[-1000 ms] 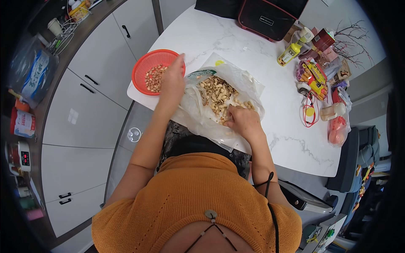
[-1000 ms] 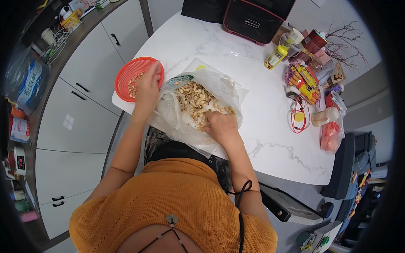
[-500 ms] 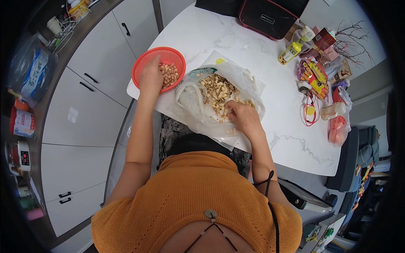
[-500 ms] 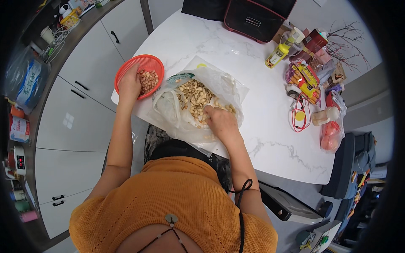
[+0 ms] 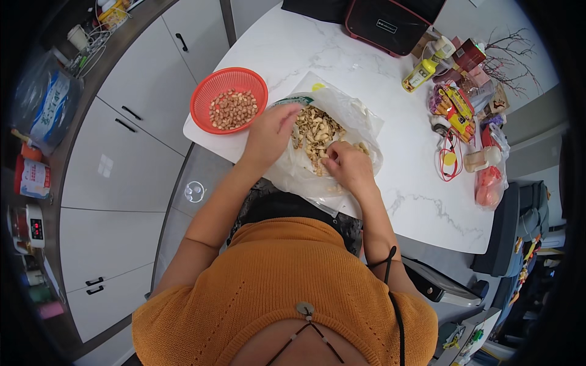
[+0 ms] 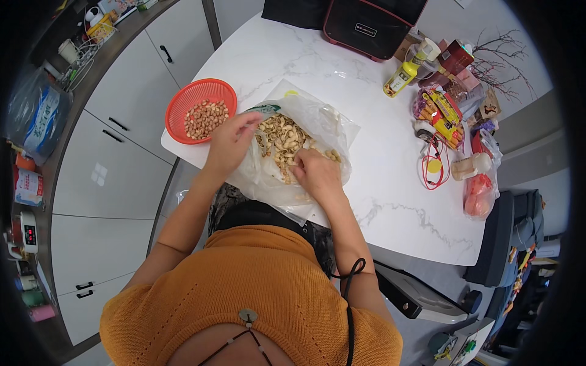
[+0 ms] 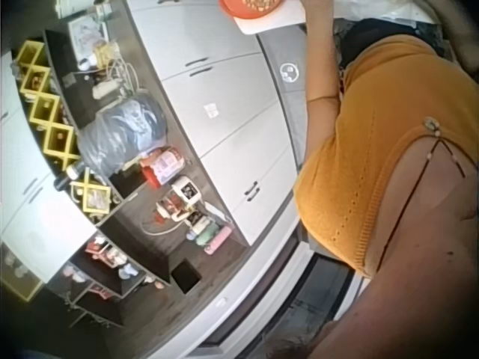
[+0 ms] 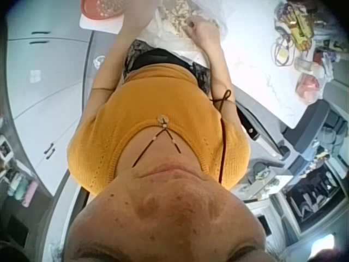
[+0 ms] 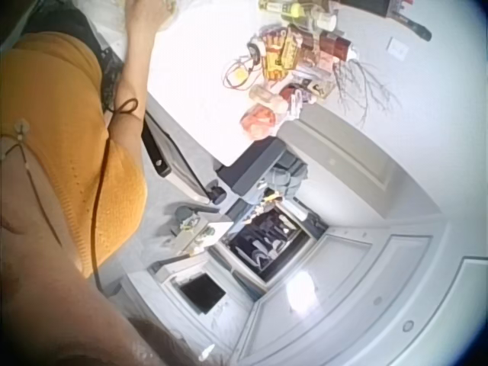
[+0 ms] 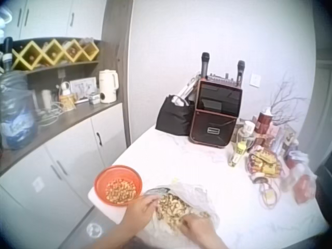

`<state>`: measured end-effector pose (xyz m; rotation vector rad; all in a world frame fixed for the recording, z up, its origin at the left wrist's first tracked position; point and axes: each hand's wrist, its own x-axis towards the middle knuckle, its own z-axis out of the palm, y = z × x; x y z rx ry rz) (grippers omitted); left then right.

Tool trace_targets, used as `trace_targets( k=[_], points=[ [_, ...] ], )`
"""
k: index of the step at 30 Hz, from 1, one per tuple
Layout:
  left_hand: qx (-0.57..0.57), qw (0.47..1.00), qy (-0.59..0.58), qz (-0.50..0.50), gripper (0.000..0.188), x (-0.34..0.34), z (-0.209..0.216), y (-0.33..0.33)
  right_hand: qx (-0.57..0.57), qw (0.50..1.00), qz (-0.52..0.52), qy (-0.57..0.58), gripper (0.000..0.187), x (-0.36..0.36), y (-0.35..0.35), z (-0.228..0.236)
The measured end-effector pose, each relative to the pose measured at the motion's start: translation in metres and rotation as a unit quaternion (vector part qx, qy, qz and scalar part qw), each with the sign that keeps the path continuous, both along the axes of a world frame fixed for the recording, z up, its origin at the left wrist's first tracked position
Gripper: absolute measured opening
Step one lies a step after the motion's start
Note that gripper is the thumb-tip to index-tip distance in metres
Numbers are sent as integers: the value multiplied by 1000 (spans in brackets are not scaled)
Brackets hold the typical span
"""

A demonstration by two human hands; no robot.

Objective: The person peels peanuts by hand, placing the nuts into a red colander and the shells into a plastic bag on a kitchen counter.

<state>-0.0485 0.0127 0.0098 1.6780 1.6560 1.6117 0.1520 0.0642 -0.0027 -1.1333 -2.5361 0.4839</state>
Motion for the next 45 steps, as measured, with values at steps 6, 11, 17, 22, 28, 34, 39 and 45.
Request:
trace_targets(
  k=[6, 11, 17, 22, 28, 34, 39, 45],
  points=[
    [-111, 987, -44, -109, 20, 23, 2, -9, -194, 960, -27, 200, 14, -1, 7, -6],
    [-143, 964, -147, -167, 19, 25, -16, -2, -359, 886, 1, 295, 13, -2, 9, -7],
    [-151, 952, -199, -180, 15, 29, -10, -4, -419, 846, 37, 328, 15, -7, 6, -5],
    [-116, 959, -177, -187, 12, 32, -8, -5, -439, 833, 32, 334, 14, -8, 4, -2],
    [-112, 971, -160, -138, 11, 32, -18, -3, -433, 816, 19, 382, 8, -9, 3, -4],
    [-115, 966, -182, -141, 12, 31, -22, -1, -343, 843, 26, 413, 9, -7, 4, -14],
    [-118, 962, -195, -147, 12, 31, -23, 0, -311, 840, 32, 443, 9, -8, 4, -24],
    [-120, 962, -195, -151, 12, 29, -26, 1, -288, 859, 1, 424, 12, -15, -4, -19]
  ],
)
